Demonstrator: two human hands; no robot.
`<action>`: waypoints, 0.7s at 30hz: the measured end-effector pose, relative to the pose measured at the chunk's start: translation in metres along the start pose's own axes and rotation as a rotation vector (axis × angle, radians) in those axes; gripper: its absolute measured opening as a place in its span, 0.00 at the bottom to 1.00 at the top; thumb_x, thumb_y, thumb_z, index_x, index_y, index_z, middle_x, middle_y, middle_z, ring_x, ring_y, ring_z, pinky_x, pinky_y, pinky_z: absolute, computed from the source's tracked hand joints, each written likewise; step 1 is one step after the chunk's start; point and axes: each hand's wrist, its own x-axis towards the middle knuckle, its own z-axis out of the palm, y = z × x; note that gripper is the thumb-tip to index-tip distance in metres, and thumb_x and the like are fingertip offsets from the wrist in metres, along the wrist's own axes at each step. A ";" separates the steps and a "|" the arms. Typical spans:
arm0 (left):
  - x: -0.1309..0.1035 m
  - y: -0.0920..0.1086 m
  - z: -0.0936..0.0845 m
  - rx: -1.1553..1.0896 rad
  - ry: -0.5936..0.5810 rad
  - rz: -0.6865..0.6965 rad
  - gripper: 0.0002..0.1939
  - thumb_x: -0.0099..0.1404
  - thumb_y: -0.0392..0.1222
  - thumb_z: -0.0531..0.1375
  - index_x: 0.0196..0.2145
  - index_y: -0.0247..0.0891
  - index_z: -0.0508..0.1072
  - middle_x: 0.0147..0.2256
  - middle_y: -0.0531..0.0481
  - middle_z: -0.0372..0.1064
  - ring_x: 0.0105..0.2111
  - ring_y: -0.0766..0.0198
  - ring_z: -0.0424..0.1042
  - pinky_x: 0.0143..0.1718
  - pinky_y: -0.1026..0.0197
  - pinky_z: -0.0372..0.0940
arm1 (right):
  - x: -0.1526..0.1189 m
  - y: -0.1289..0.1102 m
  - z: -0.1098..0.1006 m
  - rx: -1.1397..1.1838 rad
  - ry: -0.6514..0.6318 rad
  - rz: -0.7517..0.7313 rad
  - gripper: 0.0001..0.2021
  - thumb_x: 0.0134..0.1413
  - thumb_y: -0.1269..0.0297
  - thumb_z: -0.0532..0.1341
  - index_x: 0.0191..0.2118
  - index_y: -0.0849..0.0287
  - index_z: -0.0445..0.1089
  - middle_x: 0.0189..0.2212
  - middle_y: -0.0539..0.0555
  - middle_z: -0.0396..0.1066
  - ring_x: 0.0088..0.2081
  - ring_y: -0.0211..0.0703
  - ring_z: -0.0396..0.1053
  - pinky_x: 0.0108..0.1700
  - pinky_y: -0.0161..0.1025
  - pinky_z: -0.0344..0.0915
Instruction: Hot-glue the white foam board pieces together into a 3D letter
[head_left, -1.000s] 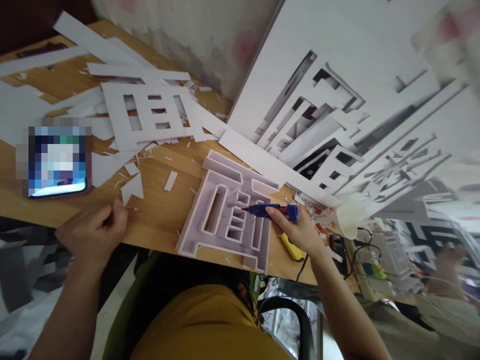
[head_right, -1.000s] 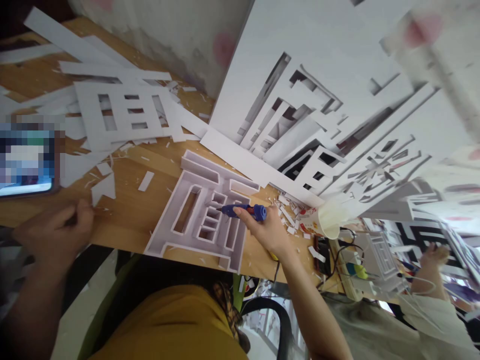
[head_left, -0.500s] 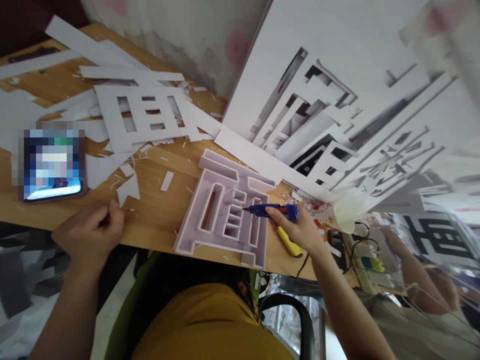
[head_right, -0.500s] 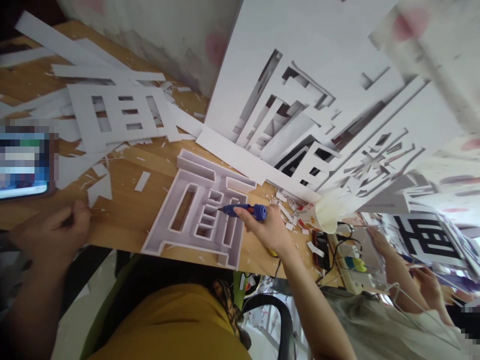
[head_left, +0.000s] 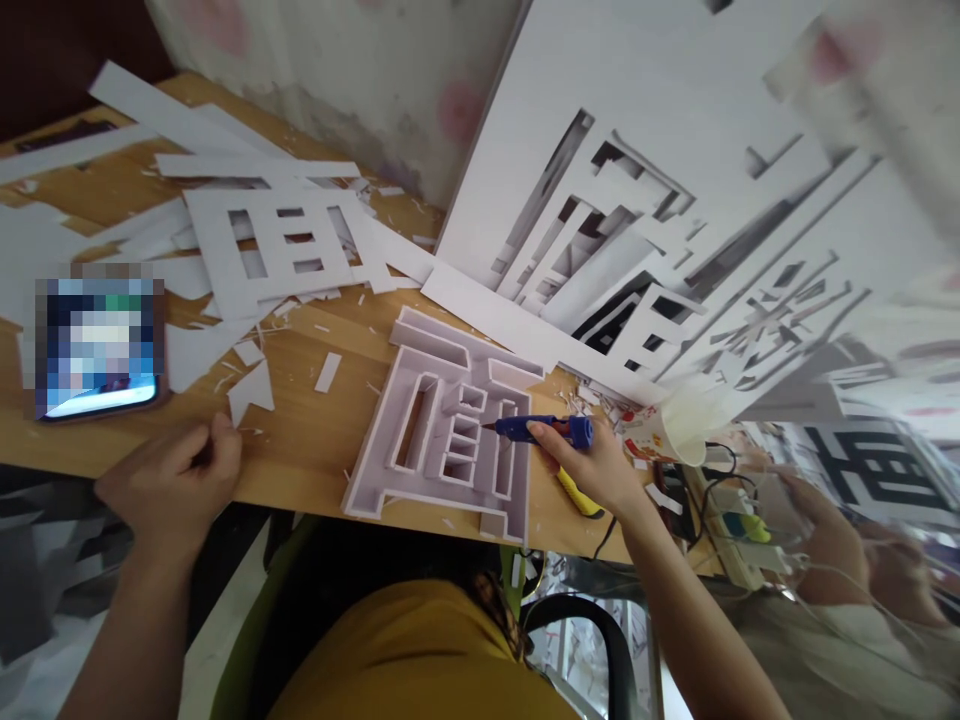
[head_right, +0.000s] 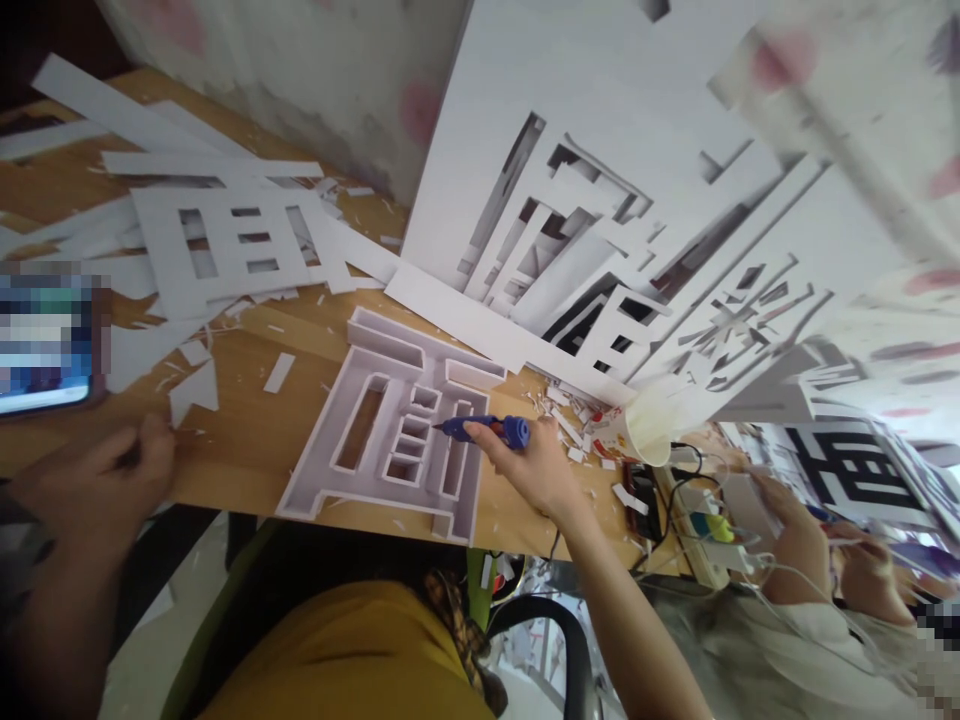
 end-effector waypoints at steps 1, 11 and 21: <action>0.000 -0.001 0.000 0.003 0.009 0.006 0.23 0.62 0.39 0.60 0.13 0.38 0.57 0.13 0.57 0.51 0.16 0.71 0.50 0.19 0.65 0.43 | 0.000 0.000 0.000 -0.006 -0.004 -0.003 0.32 0.57 0.35 0.58 0.14 0.55 0.61 0.11 0.49 0.62 0.16 0.35 0.59 0.22 0.36 0.56; 0.001 0.001 0.002 0.021 0.023 -0.012 0.24 0.62 0.41 0.60 0.12 0.38 0.57 0.13 0.57 0.51 0.16 0.70 0.51 0.20 0.65 0.43 | -0.005 -0.002 0.000 -0.024 -0.016 -0.089 0.31 0.59 0.36 0.57 0.16 0.55 0.58 0.12 0.46 0.57 0.17 0.33 0.53 0.22 0.37 0.52; 0.000 0.001 -0.001 0.056 -0.022 -0.021 0.22 0.64 0.44 0.58 0.14 0.38 0.59 0.14 0.56 0.52 0.16 0.69 0.50 0.19 0.64 0.41 | -0.007 -0.007 -0.001 -0.027 0.001 -0.112 0.30 0.59 0.39 0.59 0.14 0.55 0.60 0.11 0.46 0.58 0.16 0.34 0.56 0.24 0.37 0.55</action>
